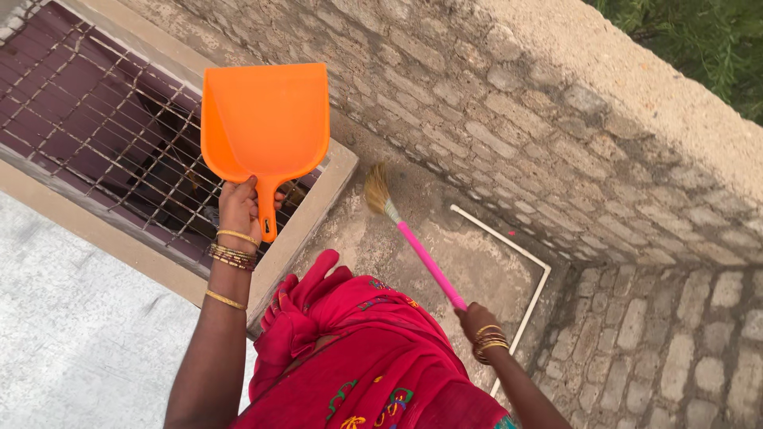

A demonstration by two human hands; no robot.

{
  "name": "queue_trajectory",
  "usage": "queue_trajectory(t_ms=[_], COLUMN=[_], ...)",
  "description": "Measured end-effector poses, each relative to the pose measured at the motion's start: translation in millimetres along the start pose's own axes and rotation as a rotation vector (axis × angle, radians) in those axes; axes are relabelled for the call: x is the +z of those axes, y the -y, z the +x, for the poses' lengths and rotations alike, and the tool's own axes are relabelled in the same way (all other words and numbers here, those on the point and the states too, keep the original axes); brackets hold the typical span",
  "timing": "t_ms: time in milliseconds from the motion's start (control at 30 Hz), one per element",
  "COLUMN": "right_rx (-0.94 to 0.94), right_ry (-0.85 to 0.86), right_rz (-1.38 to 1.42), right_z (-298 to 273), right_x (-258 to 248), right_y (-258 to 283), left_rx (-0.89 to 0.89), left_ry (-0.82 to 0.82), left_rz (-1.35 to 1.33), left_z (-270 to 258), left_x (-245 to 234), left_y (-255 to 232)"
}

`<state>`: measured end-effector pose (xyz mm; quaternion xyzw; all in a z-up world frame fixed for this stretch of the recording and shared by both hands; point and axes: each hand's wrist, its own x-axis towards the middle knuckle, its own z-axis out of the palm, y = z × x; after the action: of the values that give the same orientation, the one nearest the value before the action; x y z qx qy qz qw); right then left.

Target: The person sweeps dust from a concrete rooftop into an orange dustpan using a broom and then empties the dust over the edge of the roof into the vegetation below.

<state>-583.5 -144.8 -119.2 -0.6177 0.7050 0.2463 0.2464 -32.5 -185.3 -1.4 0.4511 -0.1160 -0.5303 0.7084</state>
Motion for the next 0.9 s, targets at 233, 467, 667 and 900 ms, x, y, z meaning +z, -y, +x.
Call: queue_trajectory(t_ms=[233, 467, 667, 900], right_rx=[-0.111, -0.350, -0.433, -0.387], right_ry=[-0.052, -0.352, -0.274, -0.332], right_rz=[-0.083, -0.225, -0.273, -0.376], right_z=[37.5, 93.7, 149.2, 276.6], right_x=[-120.2, -215.9, -254.9, -180.6], right_y=[70.0, 197.2, 283.3, 353.8], left_rx=[-0.009, -0.024, 0.021, -0.037], left_ry=[-0.064, -0.100, -0.119, -0.140], left_rz=[-0.012, -0.034, -0.019, 0.037], left_z=[17.7, 57.4, 103.1, 131.8], left_x=[1.3, -17.7, -50.1, -57.4], left_y=[-2.7, -11.5, -47.4, -77.7])
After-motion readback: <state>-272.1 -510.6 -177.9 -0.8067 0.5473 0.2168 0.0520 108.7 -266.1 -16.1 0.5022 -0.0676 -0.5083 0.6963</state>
